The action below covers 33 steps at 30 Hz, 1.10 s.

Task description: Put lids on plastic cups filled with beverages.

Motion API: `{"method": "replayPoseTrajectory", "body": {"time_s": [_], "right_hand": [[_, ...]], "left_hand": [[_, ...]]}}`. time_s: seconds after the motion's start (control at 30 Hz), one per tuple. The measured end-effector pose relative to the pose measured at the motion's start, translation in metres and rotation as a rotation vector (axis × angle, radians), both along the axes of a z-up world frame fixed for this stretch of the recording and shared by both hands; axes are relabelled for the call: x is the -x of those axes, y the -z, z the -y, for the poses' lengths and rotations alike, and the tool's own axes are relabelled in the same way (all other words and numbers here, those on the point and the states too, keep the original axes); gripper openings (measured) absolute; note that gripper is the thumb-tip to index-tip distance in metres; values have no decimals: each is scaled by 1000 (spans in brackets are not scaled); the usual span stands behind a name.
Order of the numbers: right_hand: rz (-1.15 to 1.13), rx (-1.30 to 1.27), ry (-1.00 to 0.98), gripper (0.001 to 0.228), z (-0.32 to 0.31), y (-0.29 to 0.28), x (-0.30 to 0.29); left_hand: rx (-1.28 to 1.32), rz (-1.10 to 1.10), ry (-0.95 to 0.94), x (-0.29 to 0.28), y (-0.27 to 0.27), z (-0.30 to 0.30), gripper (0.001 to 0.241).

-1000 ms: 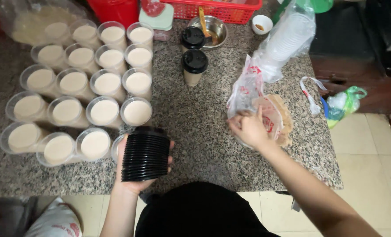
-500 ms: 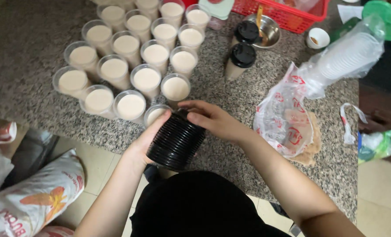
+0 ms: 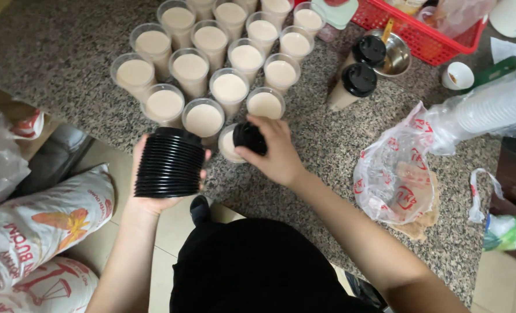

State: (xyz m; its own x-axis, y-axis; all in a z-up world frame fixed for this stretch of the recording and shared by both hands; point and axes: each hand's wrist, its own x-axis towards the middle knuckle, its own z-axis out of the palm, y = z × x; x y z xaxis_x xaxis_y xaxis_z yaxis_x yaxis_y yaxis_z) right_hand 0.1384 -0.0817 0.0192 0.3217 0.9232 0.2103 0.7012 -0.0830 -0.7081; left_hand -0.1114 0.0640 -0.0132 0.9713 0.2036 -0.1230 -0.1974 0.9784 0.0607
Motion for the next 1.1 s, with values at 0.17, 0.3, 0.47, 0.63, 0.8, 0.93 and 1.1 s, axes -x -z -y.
{"method": "replayPoseTrajectory", "body": {"time_s": [0.17, 0.3, 0.47, 0.63, 0.8, 0.93, 1.1], "right_hand": [[231, -53, -110, 72, -18, 25, 20], [378, 18, -73, 73, -24, 33, 28], [435, 24, -59, 66, -27, 39, 31], [557, -14, -67, 58, -30, 43, 31], [612, 6, -52, 57, -31, 43, 36], [617, 89, -38, 58, -35, 41, 37], [643, 84, -65, 61, -36, 42, 35]], "left_hand": [[6, 17, -107, 15, 7, 3, 92], [28, 28, -180, 9, 17, 14, 80], [80, -13, -152, 4, 20, 19, 84], [90, -35, -141, 4, 22, 18, 83], [89, -65, -147, 2, 28, 17, 83], [92, -71, -140, 0, 30, 15, 83], [135, 11, -121, -1, 18, 16, 85]]}}
